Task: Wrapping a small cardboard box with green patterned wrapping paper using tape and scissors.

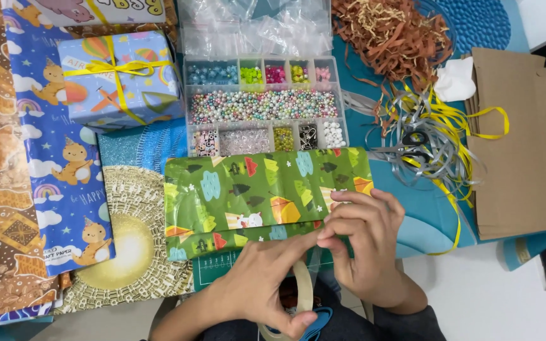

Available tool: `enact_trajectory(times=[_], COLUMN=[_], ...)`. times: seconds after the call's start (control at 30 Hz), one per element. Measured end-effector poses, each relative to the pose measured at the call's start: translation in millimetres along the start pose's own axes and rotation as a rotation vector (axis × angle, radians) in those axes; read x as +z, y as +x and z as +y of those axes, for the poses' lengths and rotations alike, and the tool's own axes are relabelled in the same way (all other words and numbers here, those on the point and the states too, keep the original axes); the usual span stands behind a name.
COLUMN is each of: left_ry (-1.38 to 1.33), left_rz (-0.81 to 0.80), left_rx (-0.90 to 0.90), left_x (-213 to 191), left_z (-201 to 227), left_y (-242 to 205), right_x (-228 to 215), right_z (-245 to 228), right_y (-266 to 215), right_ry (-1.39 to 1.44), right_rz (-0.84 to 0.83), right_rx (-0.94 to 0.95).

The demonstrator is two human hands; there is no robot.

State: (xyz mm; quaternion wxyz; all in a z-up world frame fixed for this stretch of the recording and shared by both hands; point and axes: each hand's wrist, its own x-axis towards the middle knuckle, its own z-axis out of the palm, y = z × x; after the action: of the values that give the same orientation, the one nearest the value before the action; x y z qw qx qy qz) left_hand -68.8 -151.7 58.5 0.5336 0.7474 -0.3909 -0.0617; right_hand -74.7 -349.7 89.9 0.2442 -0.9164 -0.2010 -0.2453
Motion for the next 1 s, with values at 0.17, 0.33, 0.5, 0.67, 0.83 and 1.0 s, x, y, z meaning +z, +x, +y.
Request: enact_trajectory(times=[0.17, 0.33, 0.5, 0.67, 0.83, 1.0], left_ry=[0.021, 0.023, -0.026, -0.133, -0.129, -0.022], left_rz=[0.018, 0.022, -0.024, -0.068, -0.094, 0.004], left_rx=[-0.008, 0.022, -0.035, -0.206, -0.222, -0.037], left_x=[-1, 3, 2, -14, -14, -3], left_z=[3, -1, -6, 1, -4, -14], left_y=[0, 1, -3, -7, -6, -7], right_x=[0, 3, -19, -51, -46, -46], right_z=[-5, 0, 43, 197, 269, 253], right_y=[0, -2, -3, 28, 24, 34], right_ry=[0.016, 0.029, 0.063, -0.151, -0.184, -0.447], right_rz=[0.006, 0.055, 0.134, -0.415, -0.82, -0.866], right_rx=[0.021, 0.028, 0.233, 0.458, 0.585, 0.401])
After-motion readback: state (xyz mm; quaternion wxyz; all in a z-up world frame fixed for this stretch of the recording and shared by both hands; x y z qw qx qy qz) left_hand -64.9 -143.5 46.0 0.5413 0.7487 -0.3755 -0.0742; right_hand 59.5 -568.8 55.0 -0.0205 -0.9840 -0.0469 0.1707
